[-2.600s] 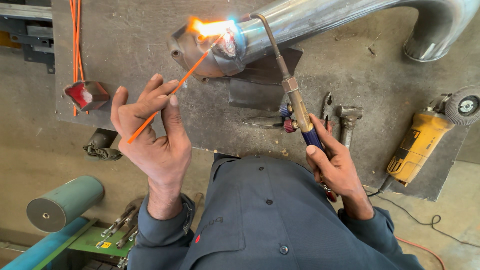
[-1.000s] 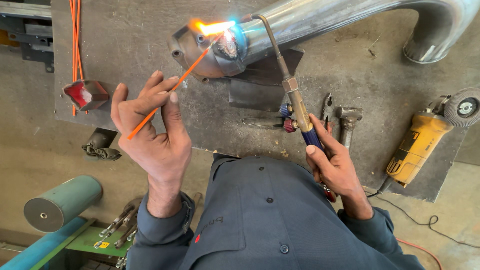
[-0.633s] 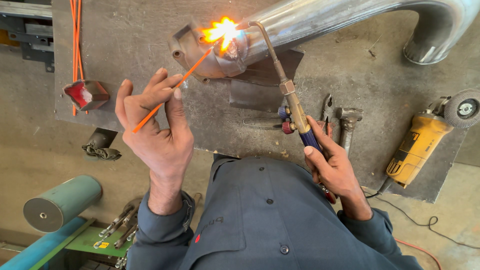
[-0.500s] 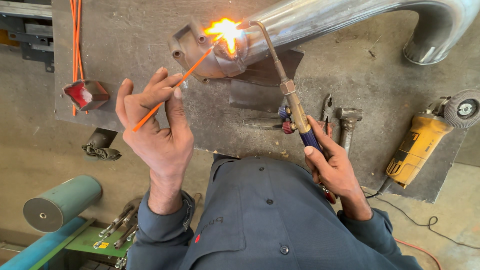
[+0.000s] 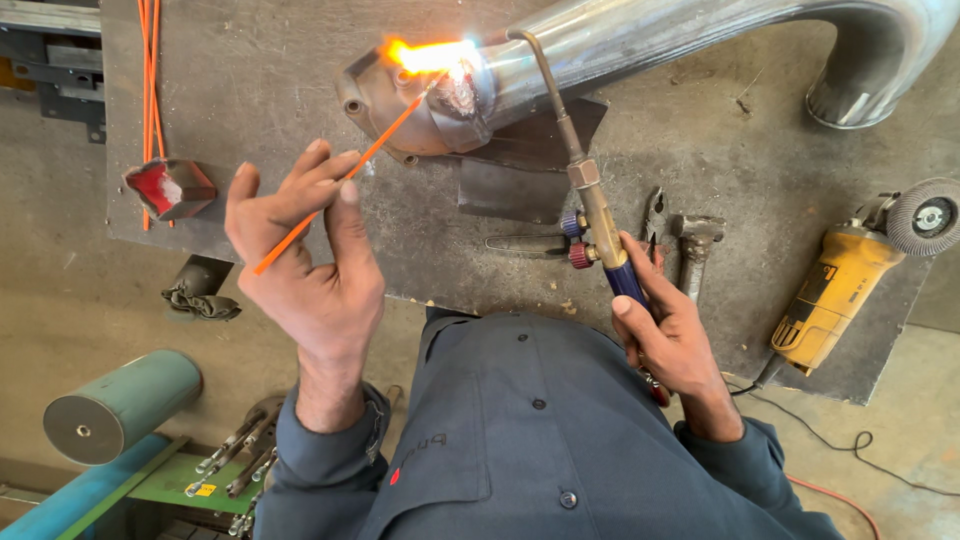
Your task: The person holds an oxy-acetylene torch in one hand and an orange filler rod in the other, heating the joint between a curved metal pipe and a flange fitting on a work table. They feed the filler rod into the flame-heated joint, melting it to build up the weld around the seam, then set the torch and rod down on the table.
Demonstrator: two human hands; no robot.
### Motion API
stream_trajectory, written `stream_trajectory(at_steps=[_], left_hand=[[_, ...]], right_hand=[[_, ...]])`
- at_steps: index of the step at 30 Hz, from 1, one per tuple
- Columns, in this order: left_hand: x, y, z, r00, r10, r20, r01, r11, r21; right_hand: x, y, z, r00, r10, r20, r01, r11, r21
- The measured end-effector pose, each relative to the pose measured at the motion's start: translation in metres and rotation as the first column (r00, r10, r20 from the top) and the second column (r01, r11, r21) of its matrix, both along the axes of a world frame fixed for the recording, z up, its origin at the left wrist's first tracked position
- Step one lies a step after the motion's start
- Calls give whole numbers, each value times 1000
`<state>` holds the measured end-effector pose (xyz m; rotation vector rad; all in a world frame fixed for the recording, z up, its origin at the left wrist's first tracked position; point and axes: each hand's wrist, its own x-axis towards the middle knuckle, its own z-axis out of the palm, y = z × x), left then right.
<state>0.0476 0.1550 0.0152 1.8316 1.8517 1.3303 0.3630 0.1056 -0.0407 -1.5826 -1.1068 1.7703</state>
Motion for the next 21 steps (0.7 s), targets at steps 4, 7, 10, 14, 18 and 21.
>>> stream_trajectory(at_steps=[4,7,10,14,18,21], left_hand=[[-4,-12,1,997,-2,71,1,1000,20],[-7,-23,4,996,29,85,-31,999,25],[-10,-33,8,993,68,97,-70,997,20],[-11,-43,12,988,109,106,-112,993,21],[-8,-47,12,970,110,218,-116,993,17],[-6,-49,11,956,52,288,-72,996,59]], right_hand=[[4,-3,-1,999,-12,-52,13,1000,19],[7,-7,-2,999,-8,-47,10,1000,26],[9,-11,-4,1000,9,-3,-9,1000,4],[10,-21,-7,1000,-21,-15,21,1000,7],[11,-28,-8,999,-42,-22,43,999,25],[12,-31,-9,1000,-31,-2,31,999,18]])
